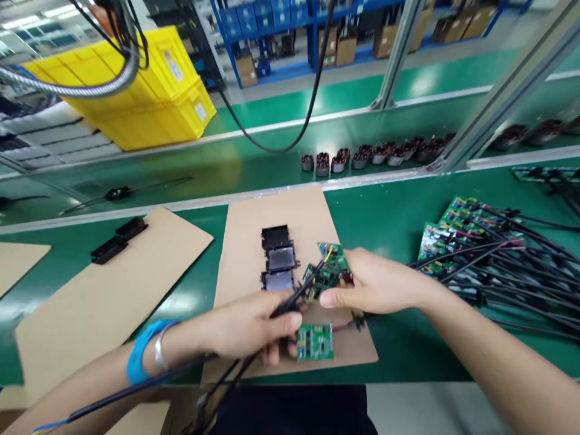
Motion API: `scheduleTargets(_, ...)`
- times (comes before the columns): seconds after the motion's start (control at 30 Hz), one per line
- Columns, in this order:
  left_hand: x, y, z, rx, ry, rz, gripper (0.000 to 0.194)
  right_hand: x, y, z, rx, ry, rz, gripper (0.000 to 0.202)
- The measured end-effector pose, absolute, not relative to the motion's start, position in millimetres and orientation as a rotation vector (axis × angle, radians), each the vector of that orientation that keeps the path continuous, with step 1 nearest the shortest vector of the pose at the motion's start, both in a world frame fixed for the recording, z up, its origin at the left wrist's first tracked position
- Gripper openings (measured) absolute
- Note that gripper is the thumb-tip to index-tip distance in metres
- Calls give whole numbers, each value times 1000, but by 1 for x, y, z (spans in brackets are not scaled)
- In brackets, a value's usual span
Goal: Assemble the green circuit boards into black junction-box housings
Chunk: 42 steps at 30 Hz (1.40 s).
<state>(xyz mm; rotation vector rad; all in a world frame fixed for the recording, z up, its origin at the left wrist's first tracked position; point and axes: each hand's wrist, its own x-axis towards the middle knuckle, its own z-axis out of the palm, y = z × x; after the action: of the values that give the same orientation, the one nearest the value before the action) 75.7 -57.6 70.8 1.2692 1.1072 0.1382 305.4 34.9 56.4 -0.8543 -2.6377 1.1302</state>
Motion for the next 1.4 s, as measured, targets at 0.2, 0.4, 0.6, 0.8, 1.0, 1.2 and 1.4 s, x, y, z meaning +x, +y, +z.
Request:
scheduleTargets(0.2,67,-70,85,2005,1465,-192,27,296,50,42,-770,-2696,1207,45)
scheduleTargets(0.4,42,-67,105,2069,1500,-618,33,287,42,41,-1149,-2434,1164,28)
scheduleTargets(0.6,14,-37,92,1907,1862,83,57,251,48,52,-1129,-2288,1305,27)
scheduleTargets(0.8,19,2,43,1663,1719,547,24,219,90,42,-1052,-2310,1379,23)
scheduleTargets(1.0,18,14,29,1658,1863,559,33,194,92,42,-1252,-2447,990,15)
scheduleTargets(1.2,6,37,22,1594,1833,589,28,165,77,49,-1053,-2869,46,28)
scheduleTargets(1.4,-15,46,22,1589,1638,551,24,181,125,37,-691,-2882,610,26)
